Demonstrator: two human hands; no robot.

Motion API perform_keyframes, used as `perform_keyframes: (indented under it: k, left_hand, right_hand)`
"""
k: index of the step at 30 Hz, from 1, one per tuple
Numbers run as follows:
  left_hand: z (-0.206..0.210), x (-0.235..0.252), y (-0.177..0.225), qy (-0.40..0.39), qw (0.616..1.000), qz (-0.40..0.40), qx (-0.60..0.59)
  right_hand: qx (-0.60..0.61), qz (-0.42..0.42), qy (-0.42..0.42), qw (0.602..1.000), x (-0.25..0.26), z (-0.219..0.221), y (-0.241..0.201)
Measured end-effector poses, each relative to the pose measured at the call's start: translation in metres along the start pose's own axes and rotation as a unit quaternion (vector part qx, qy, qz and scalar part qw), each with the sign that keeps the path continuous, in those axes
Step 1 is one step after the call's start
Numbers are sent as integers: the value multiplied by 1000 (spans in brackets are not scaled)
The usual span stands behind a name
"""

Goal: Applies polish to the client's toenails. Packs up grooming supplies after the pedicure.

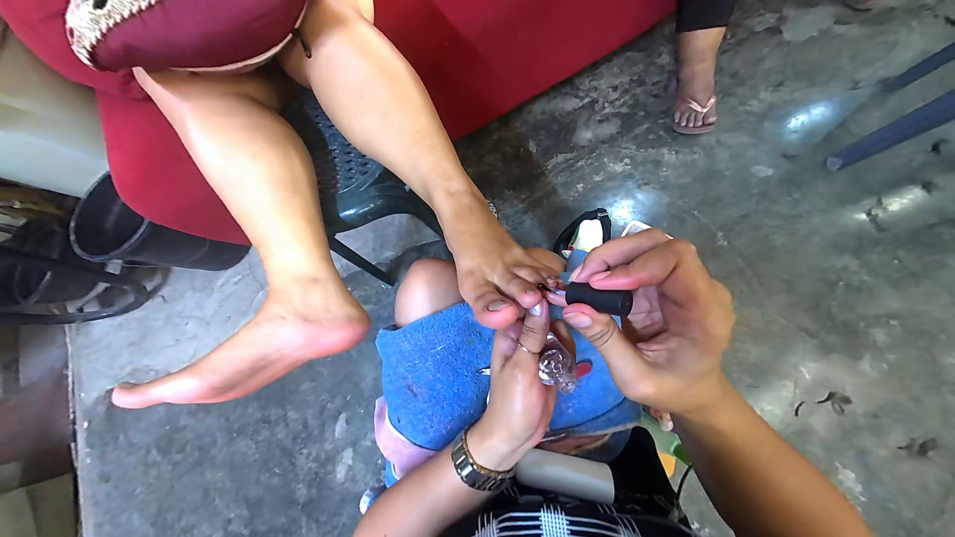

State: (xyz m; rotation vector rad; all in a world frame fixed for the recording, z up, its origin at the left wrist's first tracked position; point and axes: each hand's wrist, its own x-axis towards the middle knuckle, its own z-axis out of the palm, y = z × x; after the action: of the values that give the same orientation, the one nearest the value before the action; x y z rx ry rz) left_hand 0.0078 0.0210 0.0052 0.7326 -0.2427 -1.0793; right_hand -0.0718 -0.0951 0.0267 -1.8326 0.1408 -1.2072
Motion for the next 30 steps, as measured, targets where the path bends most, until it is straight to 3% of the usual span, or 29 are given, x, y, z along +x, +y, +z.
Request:
perform_keyframes:
  k: [8,14,21,30]
  left_hand:
    - [-1,-7,4,-35,999,-16,-12]
    - [4,-10,10,-29,998,-27,-44]
    - [9,-9,17,-12,998,-49,-29]
    - [9,-10,15,-9,999,-48,-18]
  right_hand:
    - [101,44,42,993,2,-4,-10]
    - [84,32,35,995,3,0,-14]
    - [132,38,-9,990,-6,-17,-31]
    - [55,-10,-67,996,-23,-19,-37]
